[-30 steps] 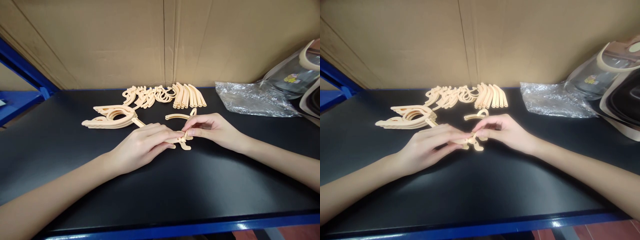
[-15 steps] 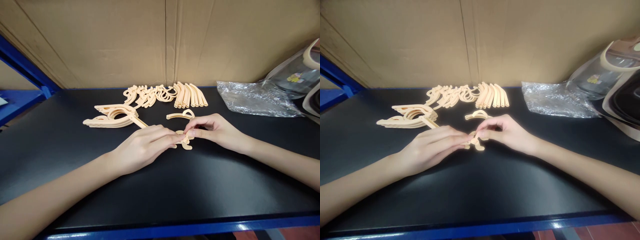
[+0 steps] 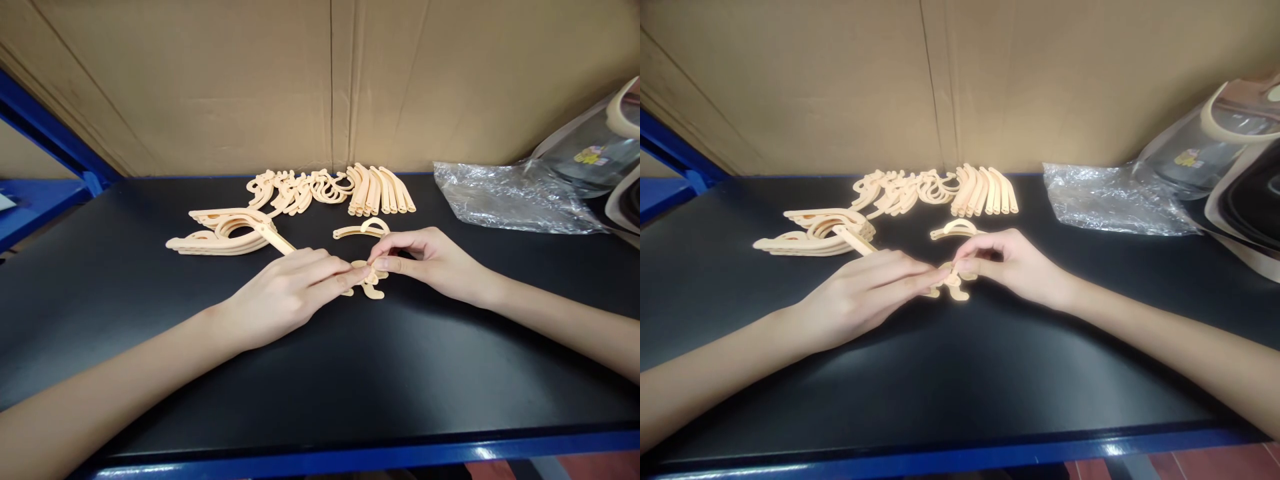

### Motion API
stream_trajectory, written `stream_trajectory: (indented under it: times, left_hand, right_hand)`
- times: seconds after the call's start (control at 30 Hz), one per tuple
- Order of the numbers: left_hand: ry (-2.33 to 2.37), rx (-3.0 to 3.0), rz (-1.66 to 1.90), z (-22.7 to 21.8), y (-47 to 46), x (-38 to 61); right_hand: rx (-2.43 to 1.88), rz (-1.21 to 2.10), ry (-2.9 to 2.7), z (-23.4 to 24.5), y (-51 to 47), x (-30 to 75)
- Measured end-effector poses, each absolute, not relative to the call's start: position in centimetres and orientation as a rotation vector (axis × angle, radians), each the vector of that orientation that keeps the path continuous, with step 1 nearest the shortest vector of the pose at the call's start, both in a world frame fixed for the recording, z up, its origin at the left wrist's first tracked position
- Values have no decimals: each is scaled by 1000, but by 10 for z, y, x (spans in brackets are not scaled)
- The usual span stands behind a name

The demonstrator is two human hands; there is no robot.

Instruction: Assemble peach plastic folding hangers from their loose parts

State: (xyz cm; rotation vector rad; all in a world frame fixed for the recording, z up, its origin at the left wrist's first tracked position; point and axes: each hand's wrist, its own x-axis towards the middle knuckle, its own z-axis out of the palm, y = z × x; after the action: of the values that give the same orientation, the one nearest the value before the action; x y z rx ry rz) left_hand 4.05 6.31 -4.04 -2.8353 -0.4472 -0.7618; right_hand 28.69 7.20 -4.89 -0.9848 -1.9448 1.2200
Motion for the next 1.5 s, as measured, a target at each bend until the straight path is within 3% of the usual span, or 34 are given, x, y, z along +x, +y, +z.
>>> stream_trajectory:
  times: [0.63, 1.03, 1.5]
  left_hand:
    - [-400, -2845, -670, -37, 61, 41]
    - [-632, -2894, -976, -41, 62, 47]
    - [-609, -2876, -1009, -43, 61, 49]
  right_hand:
    - [-982, 1225, -1997, -51, 74, 288]
    - [-1017, 1253, -1854, -45, 72, 284]
    - [-1002, 1282, -1870, -46, 73, 284]
